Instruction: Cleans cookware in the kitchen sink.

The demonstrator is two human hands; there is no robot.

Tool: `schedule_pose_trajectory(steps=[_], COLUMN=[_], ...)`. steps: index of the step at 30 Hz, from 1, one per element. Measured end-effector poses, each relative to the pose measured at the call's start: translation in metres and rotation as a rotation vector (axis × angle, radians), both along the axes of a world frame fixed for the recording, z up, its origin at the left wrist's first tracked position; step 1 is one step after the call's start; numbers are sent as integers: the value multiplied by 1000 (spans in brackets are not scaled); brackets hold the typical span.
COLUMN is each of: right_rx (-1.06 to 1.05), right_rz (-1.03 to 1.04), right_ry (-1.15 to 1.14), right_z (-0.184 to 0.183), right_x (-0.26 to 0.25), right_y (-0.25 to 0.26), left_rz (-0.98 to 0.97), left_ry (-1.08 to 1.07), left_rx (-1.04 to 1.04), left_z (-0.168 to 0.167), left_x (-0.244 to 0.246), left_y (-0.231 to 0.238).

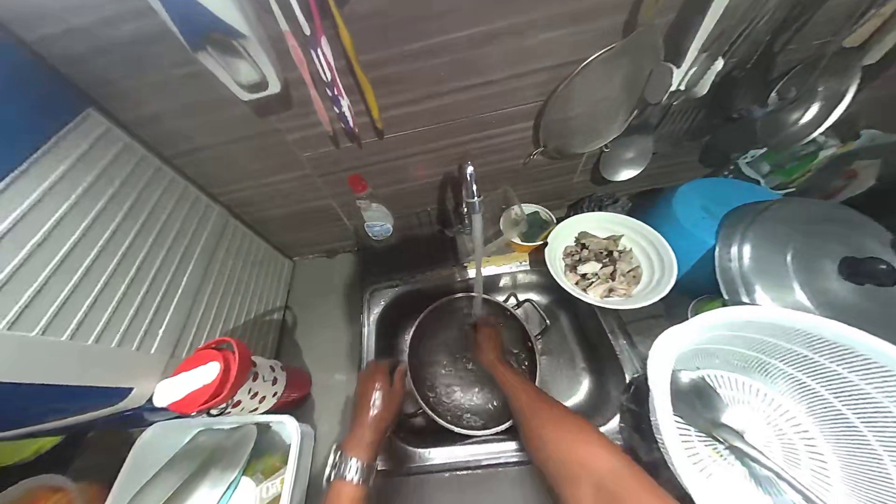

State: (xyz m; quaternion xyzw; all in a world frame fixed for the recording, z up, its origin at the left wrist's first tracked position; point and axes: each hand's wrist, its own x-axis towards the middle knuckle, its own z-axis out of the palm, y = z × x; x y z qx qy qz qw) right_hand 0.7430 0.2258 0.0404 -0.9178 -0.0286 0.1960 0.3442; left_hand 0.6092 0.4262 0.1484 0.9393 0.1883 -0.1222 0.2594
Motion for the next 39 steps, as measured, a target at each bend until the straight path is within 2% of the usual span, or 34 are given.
schedule_pose_trajectory(steps=[2,5,8,11,14,17,19,21,23,25,27,30,33,36,39], right_rx=[-17,28,-132,-294,-357,-315,-205,-76,-18,-87,-254,-457,-529,-391,-229], right_rz=[183,442,688,612,396,175,105,169,337,493,572,506,340,225,385], right_ry=[-12,44,92,169,149,137,76,44,113,133,174,190,131,66,121], right_z=[-2,-3,3,33,30,29,18,11,18,25,39,56,46,32,35], right_x=[-9,-33,-64,-74,-50,-10,1,-8,-37,-62,-76,-77,-38,-11,-11], right_y=[25,48,24,-21,-42,-16,16,46,53,37,2,-50,-58,-29,10], left_rz=[75,156,228,274,289,341,361,349,352,367,374,385,372,340,332], left_ry=[40,55,61,53,66,-77,-165,-237,-280,-280,-252,-232,-263,-276,-291], left_rx=[-11,-28,-24,-112,-230,-298,-344,-334,-320,-316,-327,-336,-347,-358,-313], left_z=[-4,-7,-11,-10,-17,-39,-48,-54,-59,-58,-55,-50,-46,-45,-46], left_x=[-27,-40,-42,-42,-47,-59,-67,-70,-72,-71,-69,-67,-68,-72,-72], left_y=[-4,-22,-32,-28,-28,-31,-34,-37,-39,-41,-43,-45,-46,-45,-46])
